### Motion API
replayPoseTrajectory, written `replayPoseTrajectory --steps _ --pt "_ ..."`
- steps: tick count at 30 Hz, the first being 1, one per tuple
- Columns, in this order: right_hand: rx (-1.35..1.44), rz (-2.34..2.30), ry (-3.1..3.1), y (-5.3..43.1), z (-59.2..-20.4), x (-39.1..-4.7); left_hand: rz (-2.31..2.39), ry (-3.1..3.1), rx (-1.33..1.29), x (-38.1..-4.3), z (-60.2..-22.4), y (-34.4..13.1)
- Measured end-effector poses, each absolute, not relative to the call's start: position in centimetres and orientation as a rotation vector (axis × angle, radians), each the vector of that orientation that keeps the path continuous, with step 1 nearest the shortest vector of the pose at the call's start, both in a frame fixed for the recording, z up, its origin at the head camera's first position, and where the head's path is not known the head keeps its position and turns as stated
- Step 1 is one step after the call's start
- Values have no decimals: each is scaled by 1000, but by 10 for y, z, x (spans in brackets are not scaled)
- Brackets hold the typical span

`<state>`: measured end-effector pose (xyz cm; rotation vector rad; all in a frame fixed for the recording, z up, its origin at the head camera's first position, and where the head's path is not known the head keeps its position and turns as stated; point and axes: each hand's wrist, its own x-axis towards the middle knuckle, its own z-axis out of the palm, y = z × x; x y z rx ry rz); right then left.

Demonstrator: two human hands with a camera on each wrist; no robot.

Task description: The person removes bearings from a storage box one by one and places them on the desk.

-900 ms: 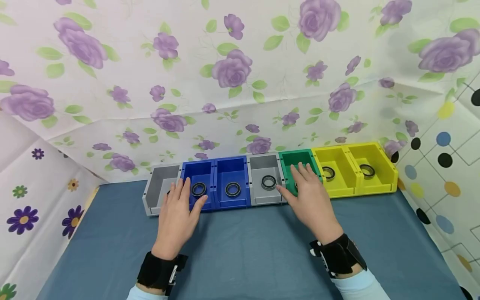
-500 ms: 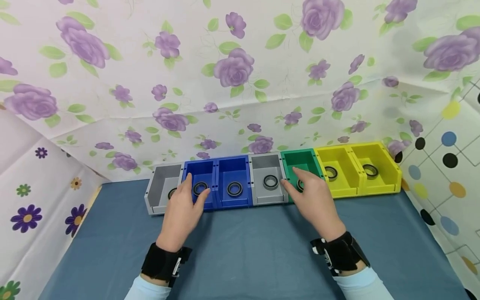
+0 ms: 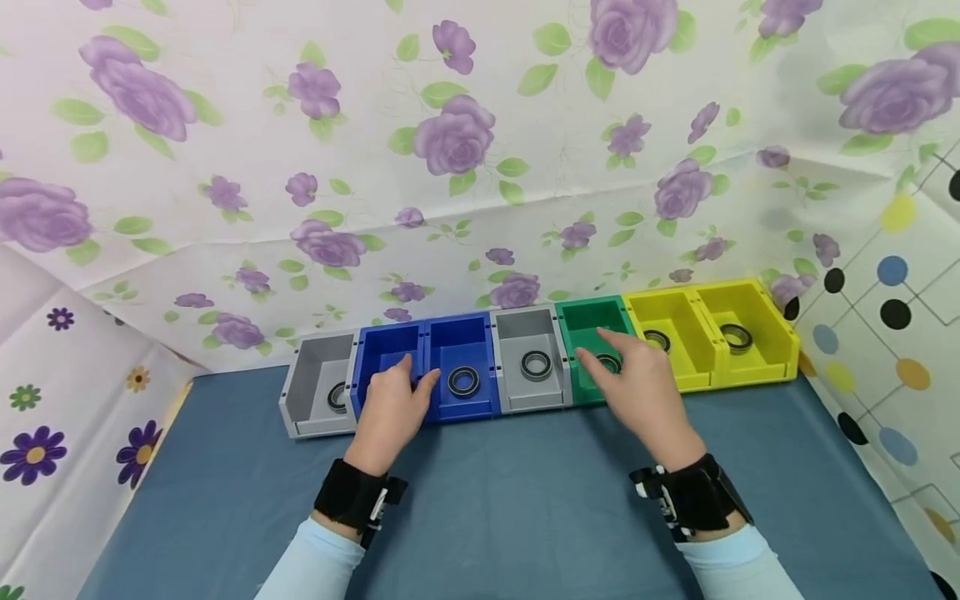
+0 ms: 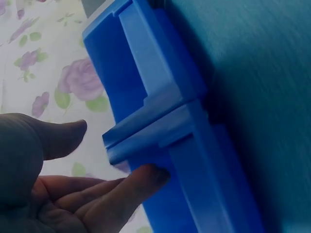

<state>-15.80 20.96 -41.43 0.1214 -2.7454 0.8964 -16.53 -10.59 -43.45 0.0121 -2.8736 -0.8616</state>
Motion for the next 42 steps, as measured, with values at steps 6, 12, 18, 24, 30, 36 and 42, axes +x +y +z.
replayPoseTrajectory --steps 6,12,18,24,30,36,42 --pt "119 830 -2697 236 -409 -168 -786 -2887 -13 -169 -438 -103" --pt "103 787 -2779 278 -402 -178 -874 -2889 39 -172 -438 -105" --pt "124 775 -2881 318 -402 -190 -920 -2922 54 -173 -432 -107" --pt "104 789 -2941 354 -414 -202 -935 -2943 57 -174 -431 -107" --pt "66 794 -3006 380 -433 -211 -973 -2954 39 -175 -431 -110" --pt "-4 793 -3111 393 -445 -216 -1006 -2977 63 -177 -431 -111" --pt "-42 793 -3182 400 -451 -222 -998 -2980 85 -178 -432 -112"
